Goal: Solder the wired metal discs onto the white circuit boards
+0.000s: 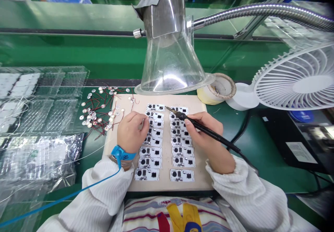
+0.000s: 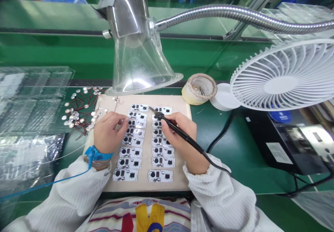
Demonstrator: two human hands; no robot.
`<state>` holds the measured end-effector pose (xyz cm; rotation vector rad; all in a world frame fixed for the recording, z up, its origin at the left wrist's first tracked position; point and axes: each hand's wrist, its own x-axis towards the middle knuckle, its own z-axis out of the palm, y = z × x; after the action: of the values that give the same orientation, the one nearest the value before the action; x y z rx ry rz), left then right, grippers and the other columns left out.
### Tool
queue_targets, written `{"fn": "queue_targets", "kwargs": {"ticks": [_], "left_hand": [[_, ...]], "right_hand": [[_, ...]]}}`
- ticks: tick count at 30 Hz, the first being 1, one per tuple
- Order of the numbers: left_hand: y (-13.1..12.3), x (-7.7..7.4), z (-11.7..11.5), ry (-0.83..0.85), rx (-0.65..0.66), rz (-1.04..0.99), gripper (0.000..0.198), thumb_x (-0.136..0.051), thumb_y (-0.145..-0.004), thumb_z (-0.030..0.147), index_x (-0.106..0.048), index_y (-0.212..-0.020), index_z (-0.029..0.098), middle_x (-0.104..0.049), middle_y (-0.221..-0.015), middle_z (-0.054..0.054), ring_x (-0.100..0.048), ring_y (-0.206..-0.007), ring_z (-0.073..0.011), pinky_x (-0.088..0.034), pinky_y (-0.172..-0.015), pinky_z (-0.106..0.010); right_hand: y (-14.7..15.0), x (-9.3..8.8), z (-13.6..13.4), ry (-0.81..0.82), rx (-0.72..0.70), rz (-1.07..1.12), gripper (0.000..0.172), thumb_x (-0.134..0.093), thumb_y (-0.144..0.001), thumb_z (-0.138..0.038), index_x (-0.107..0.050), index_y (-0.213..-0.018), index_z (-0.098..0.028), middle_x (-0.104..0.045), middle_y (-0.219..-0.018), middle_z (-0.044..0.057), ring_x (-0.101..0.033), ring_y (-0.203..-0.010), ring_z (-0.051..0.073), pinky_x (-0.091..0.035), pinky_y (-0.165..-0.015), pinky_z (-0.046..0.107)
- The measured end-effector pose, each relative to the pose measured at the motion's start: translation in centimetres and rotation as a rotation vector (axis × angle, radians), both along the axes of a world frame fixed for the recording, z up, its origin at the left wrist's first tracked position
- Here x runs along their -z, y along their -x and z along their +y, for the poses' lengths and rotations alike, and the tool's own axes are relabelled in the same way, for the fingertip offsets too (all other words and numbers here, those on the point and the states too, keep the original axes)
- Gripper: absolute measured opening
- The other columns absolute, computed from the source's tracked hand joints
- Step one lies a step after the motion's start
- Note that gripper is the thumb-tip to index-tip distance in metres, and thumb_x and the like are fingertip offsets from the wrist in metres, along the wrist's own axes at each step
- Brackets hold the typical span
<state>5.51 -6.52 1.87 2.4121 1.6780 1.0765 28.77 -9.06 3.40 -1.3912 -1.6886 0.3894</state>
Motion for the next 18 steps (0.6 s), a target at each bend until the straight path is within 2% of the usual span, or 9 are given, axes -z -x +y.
{"fn": "queue_targets", "kwargs": {"ticks": [12,18], "left_hand": [[0.01,0.27,0.00,-0.004,0.004,0.004,0.009,-0.060,-0.082,0.015,-0.065,-0.076,0.017,-0.064,-0.070,-0.001,-0.059,-0.063,-0.0138,-0.044,-0.061,-0.025],[0.02,0.29,0.00,0.005,0.006,0.004,0.009,-0.059,-0.083,0.016,-0.065,-0.076,0.017,-0.064,-0.070,-0.001,-0.059,-0.064,-0.0140,-0.044,-0.062,-0.026]], "right_hand": [[-0.09,0.28,-0.06,-0.004,-0.011,-0.044,0.006,-0.066,-0.084,-0.027,-0.063,-0.087,-0.023,-0.065,-0.071,-0.002,-0.058,-0.059,0.012,-0.044,-0.055,0.026],[-0.14,0.40,-0.09,-0.056,-0.027,-0.090,0.007,-0.067,-0.082,-0.025,-0.062,-0.087,-0.022,-0.066,-0.074,-0.002,-0.060,-0.062,0.012,-0.045,-0.058,0.025]]}}
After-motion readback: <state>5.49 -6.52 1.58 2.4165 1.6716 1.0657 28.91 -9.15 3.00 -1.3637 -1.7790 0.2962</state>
